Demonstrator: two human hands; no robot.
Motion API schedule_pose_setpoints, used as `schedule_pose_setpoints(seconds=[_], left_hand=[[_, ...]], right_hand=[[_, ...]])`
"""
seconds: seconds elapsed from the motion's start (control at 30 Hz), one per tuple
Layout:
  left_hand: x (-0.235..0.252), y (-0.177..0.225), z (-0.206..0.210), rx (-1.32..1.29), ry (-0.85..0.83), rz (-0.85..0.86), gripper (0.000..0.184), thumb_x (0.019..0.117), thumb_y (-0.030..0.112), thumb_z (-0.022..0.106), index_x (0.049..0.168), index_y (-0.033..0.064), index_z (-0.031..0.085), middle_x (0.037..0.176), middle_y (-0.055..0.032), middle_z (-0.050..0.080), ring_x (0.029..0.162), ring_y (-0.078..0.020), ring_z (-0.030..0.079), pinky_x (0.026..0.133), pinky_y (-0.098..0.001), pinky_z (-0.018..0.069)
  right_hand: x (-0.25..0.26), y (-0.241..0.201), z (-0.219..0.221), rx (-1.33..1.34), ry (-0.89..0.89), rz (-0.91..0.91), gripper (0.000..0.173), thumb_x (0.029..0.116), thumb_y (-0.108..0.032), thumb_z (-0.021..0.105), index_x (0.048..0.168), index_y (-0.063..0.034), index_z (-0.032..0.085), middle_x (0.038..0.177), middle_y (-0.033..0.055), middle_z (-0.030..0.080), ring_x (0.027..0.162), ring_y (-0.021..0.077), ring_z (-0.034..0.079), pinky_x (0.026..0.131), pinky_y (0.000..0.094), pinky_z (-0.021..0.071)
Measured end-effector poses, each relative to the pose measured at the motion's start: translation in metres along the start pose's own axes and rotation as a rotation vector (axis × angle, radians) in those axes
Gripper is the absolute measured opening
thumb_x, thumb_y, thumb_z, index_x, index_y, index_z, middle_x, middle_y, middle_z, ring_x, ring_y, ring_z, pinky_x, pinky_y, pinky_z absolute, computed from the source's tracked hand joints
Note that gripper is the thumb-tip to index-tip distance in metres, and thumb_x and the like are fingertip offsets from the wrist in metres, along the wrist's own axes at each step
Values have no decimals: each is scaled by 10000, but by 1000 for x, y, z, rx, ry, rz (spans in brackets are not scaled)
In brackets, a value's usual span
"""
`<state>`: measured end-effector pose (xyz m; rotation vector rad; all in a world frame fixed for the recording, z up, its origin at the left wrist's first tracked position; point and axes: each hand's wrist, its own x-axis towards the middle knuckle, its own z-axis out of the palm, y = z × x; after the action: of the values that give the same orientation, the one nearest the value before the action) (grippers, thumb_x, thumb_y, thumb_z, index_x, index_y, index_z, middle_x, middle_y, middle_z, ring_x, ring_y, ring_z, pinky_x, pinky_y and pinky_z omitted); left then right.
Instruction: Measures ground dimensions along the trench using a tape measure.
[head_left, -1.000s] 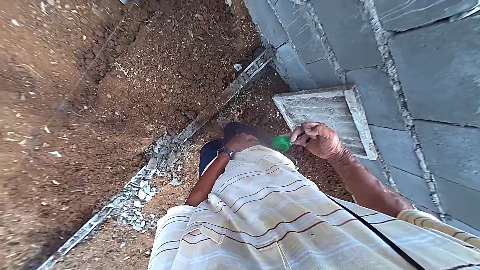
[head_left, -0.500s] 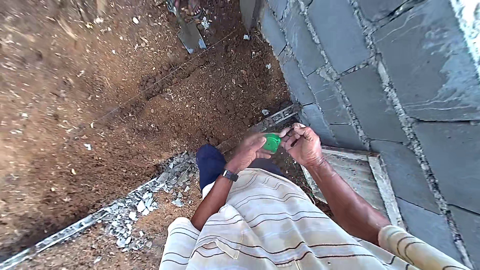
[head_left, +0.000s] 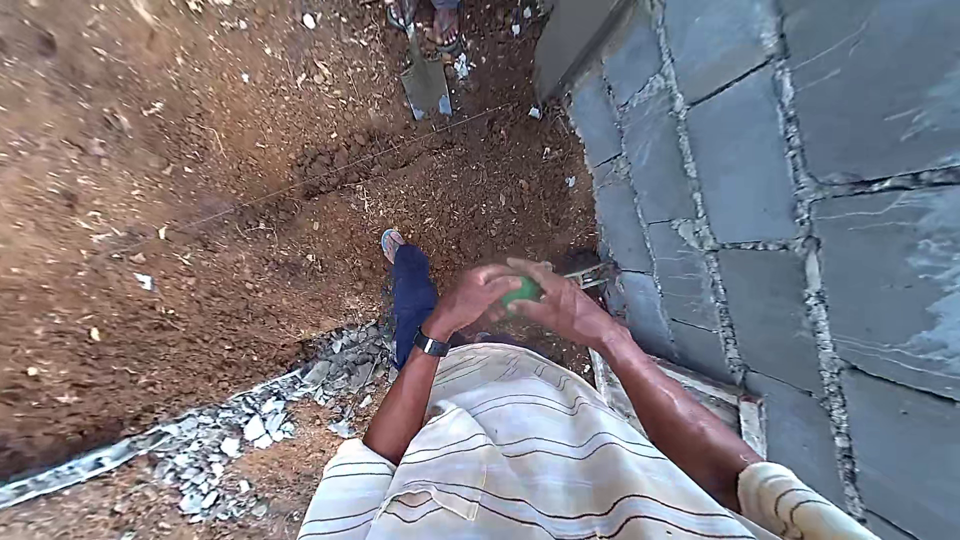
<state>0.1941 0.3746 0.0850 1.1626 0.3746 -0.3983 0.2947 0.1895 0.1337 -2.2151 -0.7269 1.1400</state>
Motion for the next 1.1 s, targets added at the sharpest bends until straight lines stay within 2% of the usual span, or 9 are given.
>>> schedule_pose_setpoints(seconds=[0.1, 0.2, 0.37, 0.47, 0.57, 0.63, 0.77, 0.97, 1.1], left_hand=[[37, 26, -75, -2, 46, -19, 425, 968, 341, 723, 1208, 13, 599, 872, -114, 722, 644, -190, 691, 591, -328, 605], [44, 44, -132, -224, 219, -69, 412, 1050, 345, 593, 1220, -29, 554, 919, -158, 710, 660, -228, 686, 597, -350, 603], [49, 84, -201, -413, 78, -242, 399, 1099, 344, 479, 1250, -6, 596, 891, -125, 729, 676, -193, 702, 591, -317, 596], [59, 104, -228, -519, 39, -204, 320, 1068, 260, 564, 1215, -21, 611, 886, -141, 732, 693, -191, 708, 609, -308, 596], [72, 127, -243, -446, 11, -186, 297, 1025, 216, 640, 1199, -24, 632, 891, -116, 724, 709, -175, 697, 633, -305, 597], [82, 139, -248, -409, -14, -201, 292, 1006, 187, 668, 1199, -28, 625, 913, -123, 730, 741, -197, 716, 660, -327, 617], [111, 147, -252, -468, -57, -181, 269, 994, 157, 682, 1163, -31, 590, 926, -149, 733, 742, -226, 729, 650, -343, 626], [163, 135, -253, -588, -170, -143, 241, 945, 189, 740, 1034, 50, 565, 825, -59, 645, 687, -141, 628, 641, -286, 551], [202, 115, -272, -685, -46, -131, 146, 965, 131, 691, 996, 52, 572, 782, -62, 626, 677, -141, 623, 663, -287, 554]], right_hand=[[84, -31, 0, 53, -119, 133, 651, 912, -503, 717, 1478, -261, 507, 1194, 66, 704, 1028, 187, 696, 934, 476, 573], [138, -69, 3, 253, -20, 193, 512, 914, -437, 747, 1299, -125, 619, 1113, 51, 715, 963, 141, 705, 875, 391, 608], [206, -141, -7, 299, 111, 206, 498, 847, -296, 832, 1201, -70, 565, 1027, 56, 684, 900, 138, 683, 813, 352, 601], [229, -169, -21, 225, 13, 256, 546, 857, -379, 816, 1211, -98, 510, 968, 39, 653, 820, 129, 659, 750, 347, 586], [241, -184, -38, 447, -85, 289, 523, 930, -366, 743, 1249, -70, 453, 975, 88, 660, 699, 185, 684, 578, 349, 605], [249, -187, -46, 439, -71, 306, 471, 988, -379, 654, 1286, -69, 459, 968, 75, 650, 686, 163, 658, 553, 331, 571], [269, -180, -65, 321, -27, 246, 504, 980, -363, 651, 1354, -64, 493, 1076, 52, 692, 842, 120, 686, 693, 310, 596], [294, -139, -113, 146, -176, 243, 523, 988, -502, 600, 1373, -150, 553, 1098, 27, 712, 909, 117, 693, 812, 364, 598], [301, -87, -168, -11, -261, 393, 499, 981, -570, 577, 1373, -261, 584, 995, 32, 701, 747, 143, 660, 691, 403, 579]])
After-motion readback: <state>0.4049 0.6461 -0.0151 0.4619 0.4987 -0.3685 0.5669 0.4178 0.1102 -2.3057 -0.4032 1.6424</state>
